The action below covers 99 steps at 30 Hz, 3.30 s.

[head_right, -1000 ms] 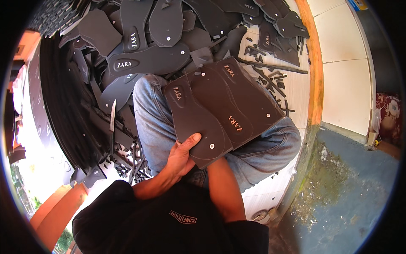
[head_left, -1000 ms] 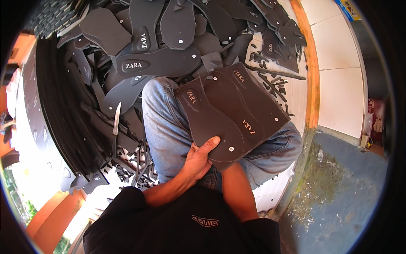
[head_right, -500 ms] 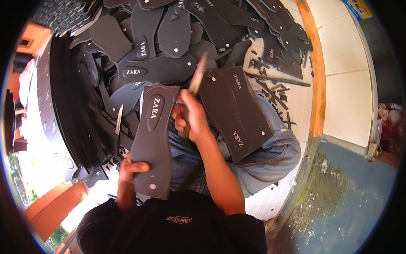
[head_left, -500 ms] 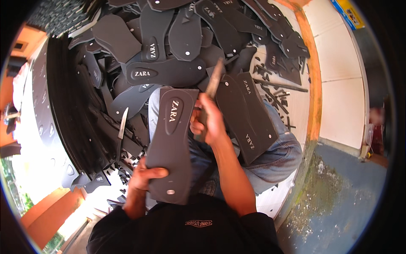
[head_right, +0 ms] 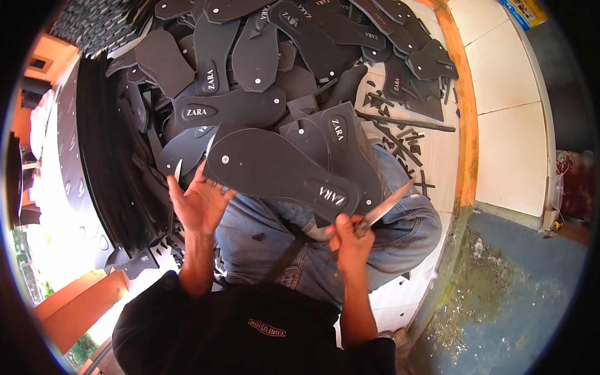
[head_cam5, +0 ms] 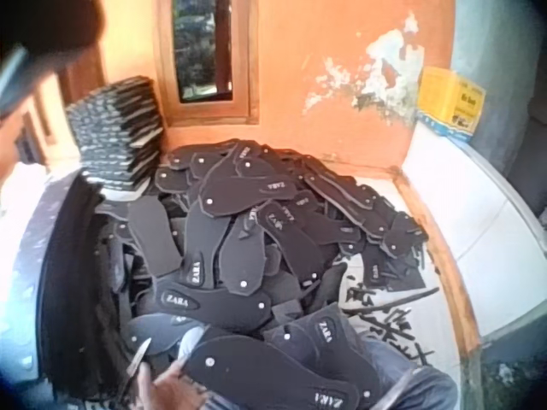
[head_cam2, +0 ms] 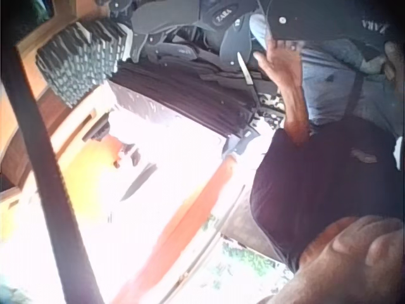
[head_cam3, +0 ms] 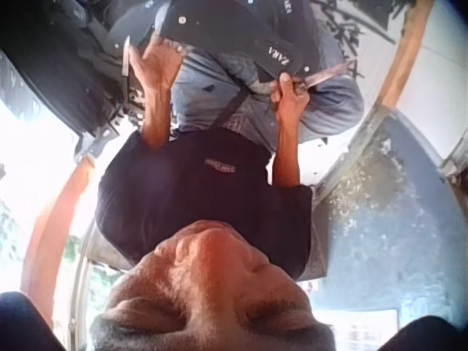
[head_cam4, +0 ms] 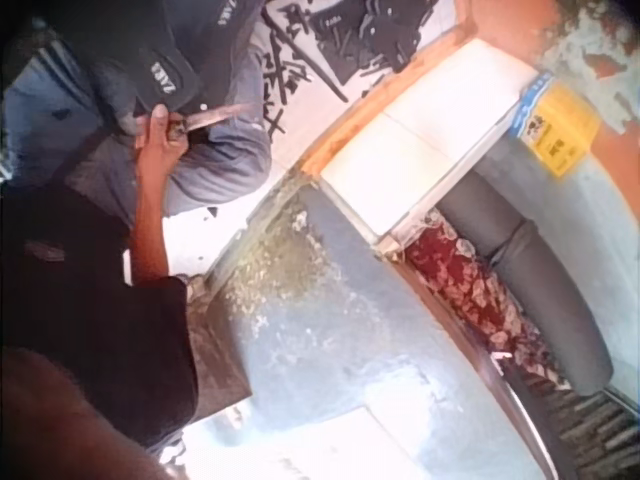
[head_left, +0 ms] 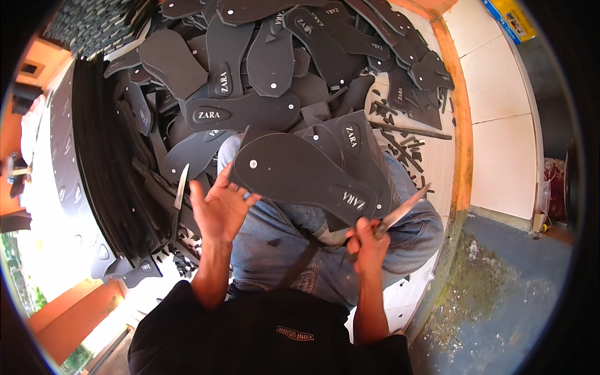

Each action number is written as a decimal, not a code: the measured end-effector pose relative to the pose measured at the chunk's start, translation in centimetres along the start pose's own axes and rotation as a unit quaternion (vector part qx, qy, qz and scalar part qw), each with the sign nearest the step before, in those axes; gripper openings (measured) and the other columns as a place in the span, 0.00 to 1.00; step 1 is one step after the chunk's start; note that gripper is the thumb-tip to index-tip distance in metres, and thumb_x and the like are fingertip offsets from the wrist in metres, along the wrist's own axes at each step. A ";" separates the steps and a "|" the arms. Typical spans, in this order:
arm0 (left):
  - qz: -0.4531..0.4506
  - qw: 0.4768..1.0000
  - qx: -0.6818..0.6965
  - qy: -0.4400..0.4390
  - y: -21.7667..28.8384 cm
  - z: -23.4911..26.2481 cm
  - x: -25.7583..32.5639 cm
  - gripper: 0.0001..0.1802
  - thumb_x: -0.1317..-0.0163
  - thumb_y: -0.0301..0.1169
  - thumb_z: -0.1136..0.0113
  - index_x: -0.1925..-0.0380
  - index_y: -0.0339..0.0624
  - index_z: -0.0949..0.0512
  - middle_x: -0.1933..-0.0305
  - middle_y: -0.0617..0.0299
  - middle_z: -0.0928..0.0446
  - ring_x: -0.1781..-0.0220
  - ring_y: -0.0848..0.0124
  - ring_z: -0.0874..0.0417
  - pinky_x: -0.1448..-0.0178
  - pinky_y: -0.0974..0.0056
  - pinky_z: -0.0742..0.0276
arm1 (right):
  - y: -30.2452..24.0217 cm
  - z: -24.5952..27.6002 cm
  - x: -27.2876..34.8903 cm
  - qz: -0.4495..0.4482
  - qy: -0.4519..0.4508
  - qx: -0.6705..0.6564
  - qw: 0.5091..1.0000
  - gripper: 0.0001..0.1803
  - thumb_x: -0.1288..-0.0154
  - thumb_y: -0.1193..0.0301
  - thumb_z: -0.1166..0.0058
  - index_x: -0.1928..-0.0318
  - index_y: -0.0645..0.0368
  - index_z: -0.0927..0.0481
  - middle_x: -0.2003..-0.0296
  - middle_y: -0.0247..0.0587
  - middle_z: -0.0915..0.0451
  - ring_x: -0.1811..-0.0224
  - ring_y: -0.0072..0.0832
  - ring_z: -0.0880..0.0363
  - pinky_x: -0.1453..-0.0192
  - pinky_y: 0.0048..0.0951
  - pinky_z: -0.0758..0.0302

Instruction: The person trims and cuts shoe insoles from large sheets using a knife.

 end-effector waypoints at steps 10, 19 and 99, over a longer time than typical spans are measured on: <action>0.168 0.923 -0.344 0.035 -0.9 0.0 -2.0 0.08 0.41 0.33 0.38 0.70 0.40 0.23 0.73 0.66 0.23 0.72 0.79 0.23 0.67 0.75 0.27 | 0.5 1.2 4.5 0.105 -0.102 0.380 0.913 0.21 0.38 0.58 0.45 0.77 0.62 0.29 0.87 0.41 0.28 0.86 0.32 0.29 0.80 0.31 0.35; 0.276 0.894 -0.353 0.028 -4.2 -1.8 0.5 0.17 0.44 0.40 0.35 0.70 0.35 0.21 0.75 0.63 0.21 0.77 0.77 0.20 0.72 0.75 0.24 | -0.4 -0.6 3.8 0.188 -0.114 0.476 0.852 0.19 0.41 0.64 0.42 0.81 0.63 0.32 0.89 0.47 0.32 0.86 0.40 0.31 0.80 0.37 0.36; 0.278 0.894 -0.348 0.039 -6.6 -1.3 1.3 0.16 0.43 0.39 0.36 0.65 0.37 0.23 0.72 0.65 0.21 0.72 0.79 0.20 0.69 0.75 0.24 | 1.0 -1.4 2.9 0.132 -0.122 0.464 0.867 0.24 0.39 0.56 0.45 0.80 0.64 0.30 0.88 0.51 0.30 0.83 0.50 0.27 0.78 0.42 0.33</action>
Point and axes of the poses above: each hand's wrist, its own x-axis away from the middle knuckle, its own z-axis out of the back of the hand, y = z × x, the point moved 7 cm from there along -x, towards the middle knuckle
